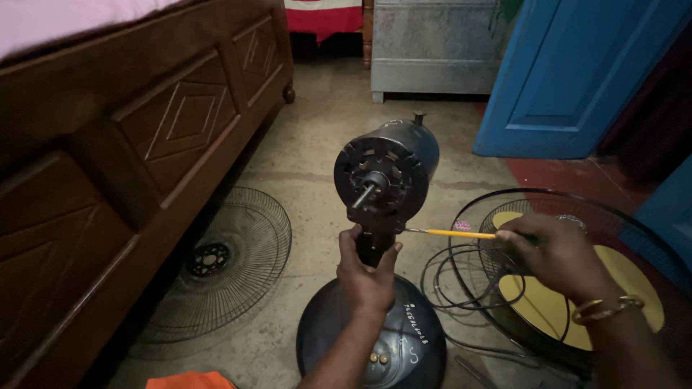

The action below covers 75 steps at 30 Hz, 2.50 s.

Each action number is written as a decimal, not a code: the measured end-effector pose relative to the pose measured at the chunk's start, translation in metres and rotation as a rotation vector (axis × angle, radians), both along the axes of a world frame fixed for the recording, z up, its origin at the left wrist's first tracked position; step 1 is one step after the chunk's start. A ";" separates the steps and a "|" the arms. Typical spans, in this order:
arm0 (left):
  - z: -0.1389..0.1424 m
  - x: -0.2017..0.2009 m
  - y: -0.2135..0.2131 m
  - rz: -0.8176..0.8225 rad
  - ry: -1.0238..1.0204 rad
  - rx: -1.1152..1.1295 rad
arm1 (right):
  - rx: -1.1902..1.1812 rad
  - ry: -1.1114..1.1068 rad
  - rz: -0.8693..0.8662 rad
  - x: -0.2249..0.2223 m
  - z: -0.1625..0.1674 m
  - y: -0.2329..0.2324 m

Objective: The person services a pedestal fan on the floor of a bedroom. They hold the fan motor housing, unscrew and loosen its rear cover by hand, work on the motor with a screwdriver and a pencil-like tool, then brush dust from the motor vents and rotor with a brush.

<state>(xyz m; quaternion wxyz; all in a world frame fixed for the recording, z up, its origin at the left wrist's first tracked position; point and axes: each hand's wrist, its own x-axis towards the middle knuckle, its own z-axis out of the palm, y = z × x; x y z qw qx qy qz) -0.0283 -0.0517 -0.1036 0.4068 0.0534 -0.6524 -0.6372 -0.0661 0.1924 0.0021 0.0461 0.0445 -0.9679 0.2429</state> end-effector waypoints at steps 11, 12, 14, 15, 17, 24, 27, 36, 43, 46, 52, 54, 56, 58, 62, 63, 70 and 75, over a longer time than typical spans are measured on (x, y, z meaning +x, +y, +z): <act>-0.012 -0.007 0.007 -0.102 0.103 0.205 | 0.045 0.046 0.033 0.001 -0.007 -0.002; -0.013 -0.008 0.006 -0.098 0.088 0.207 | 0.111 0.037 0.019 0.000 -0.006 -0.003; -0.015 -0.009 0.005 -0.070 0.035 0.168 | 0.100 -0.044 -0.047 -0.002 -0.005 -0.005; -0.015 -0.010 0.004 -0.056 0.008 0.148 | 0.025 -0.120 -0.098 -0.002 -0.004 -0.005; -0.015 -0.010 0.004 -0.066 0.052 0.169 | -0.076 -0.104 -0.084 -0.002 -0.005 -0.003; -0.013 -0.004 0.002 -0.065 0.007 0.122 | 0.088 0.164 0.112 -0.008 -0.016 0.008; -0.011 -0.004 0.001 -0.071 0.038 0.116 | 0.027 0.117 0.107 -0.011 -0.019 0.010; -0.013 -0.004 0.002 0.020 0.016 0.059 | 0.140 0.178 0.061 -0.003 -0.014 0.000; -0.016 -0.003 0.003 -0.019 0.051 0.073 | 0.114 0.142 0.049 0.002 -0.008 0.000; -0.016 -0.004 0.004 -0.029 0.044 0.073 | 0.167 0.135 0.057 0.001 -0.011 0.001; -0.014 -0.003 0.003 0.024 -0.003 0.008 | -0.069 0.159 0.057 -0.001 -0.014 0.005; -0.013 -0.002 0.002 0.021 -0.017 -0.008 | 0.038 0.235 0.107 -0.001 -0.014 0.004; -0.013 -0.001 0.003 0.030 -0.004 -0.009 | 0.107 0.256 0.115 -0.001 -0.015 0.003; -0.014 -0.002 0.004 0.015 0.012 0.006 | 0.137 0.232 0.072 -0.002 -0.017 0.000; -0.015 -0.003 0.004 -0.034 0.022 0.058 | 0.001 0.036 -0.011 -0.001 -0.019 0.000; -0.015 -0.003 0.004 -0.042 0.027 0.068 | -0.026 0.058 0.027 -0.001 -0.019 0.001; -0.012 -0.002 0.004 0.010 0.015 0.022 | 0.035 -0.095 0.021 -0.001 -0.018 -0.002; -0.010 0.002 0.003 0.069 -0.093 -0.042 | -0.190 -0.087 0.064 0.003 -0.012 0.003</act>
